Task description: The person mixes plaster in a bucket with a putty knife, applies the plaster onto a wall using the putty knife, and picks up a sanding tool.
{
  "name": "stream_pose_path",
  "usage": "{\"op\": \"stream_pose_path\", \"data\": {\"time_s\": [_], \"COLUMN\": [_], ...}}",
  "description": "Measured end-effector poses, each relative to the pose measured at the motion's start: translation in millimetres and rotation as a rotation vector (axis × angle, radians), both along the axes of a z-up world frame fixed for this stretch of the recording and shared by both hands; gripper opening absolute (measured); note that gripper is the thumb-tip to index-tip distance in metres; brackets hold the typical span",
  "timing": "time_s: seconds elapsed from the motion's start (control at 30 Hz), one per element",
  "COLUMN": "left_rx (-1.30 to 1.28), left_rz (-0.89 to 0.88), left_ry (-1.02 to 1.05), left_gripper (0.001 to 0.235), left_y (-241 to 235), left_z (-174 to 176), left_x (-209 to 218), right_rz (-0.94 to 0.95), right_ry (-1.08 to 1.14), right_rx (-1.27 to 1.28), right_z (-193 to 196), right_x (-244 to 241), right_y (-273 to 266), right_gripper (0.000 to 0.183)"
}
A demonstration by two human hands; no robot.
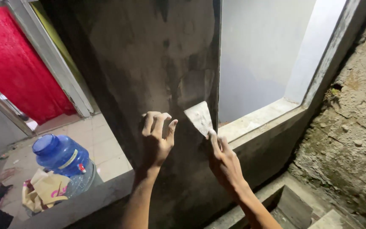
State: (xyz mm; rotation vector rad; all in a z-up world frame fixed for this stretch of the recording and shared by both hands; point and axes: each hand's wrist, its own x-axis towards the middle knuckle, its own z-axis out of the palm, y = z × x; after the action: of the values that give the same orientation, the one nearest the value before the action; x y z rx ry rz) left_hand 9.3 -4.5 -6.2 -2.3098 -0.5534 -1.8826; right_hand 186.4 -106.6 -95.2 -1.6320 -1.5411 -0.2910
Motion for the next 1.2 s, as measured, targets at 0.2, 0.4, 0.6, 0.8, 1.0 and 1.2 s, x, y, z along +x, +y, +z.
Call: {"op": "stream_pose_path", "data": {"time_s": [0.2, 0.4, 0.6, 0.8, 1.0, 1.2], "left_rx": [0.034, -0.035, -0.071, -0.043, 0.023, 0.007], "left_rz": [0.082, 0.147, 0.134, 0.048, 0.079, 0.107], "left_ry": [0.02, 0.03, 0.036, 0.052, 0.104, 0.106], "left_gripper": [0.018, 0.018, 0.019, 0.018, 0.021, 0.021], "left_y": [-5, -9, -11, -15, -13, -5], "left_z": [6, -2, -8, 2, 23, 18], "left_x": [-12, -29, -26, -6, 14, 24], "right_rz": [0.042, 0.206, 0.028, -0.047, 0.114, 0.016], "right_ry": [0.008, -0.075, -0.097, -0.085, -0.034, 0.039], "right_rx": [0.057, 0.215, -0.074, -0.066, 0.209, -0.056], "right_z": [46, -11, -46, 8, 68, -3], "right_x": [0, 14, 8, 21, 26, 39], "right_y": [34, 46, 23, 18, 26, 41], "right_gripper": [0.07, 0.067, 0.073, 0.076, 0.069, 0.078]}}
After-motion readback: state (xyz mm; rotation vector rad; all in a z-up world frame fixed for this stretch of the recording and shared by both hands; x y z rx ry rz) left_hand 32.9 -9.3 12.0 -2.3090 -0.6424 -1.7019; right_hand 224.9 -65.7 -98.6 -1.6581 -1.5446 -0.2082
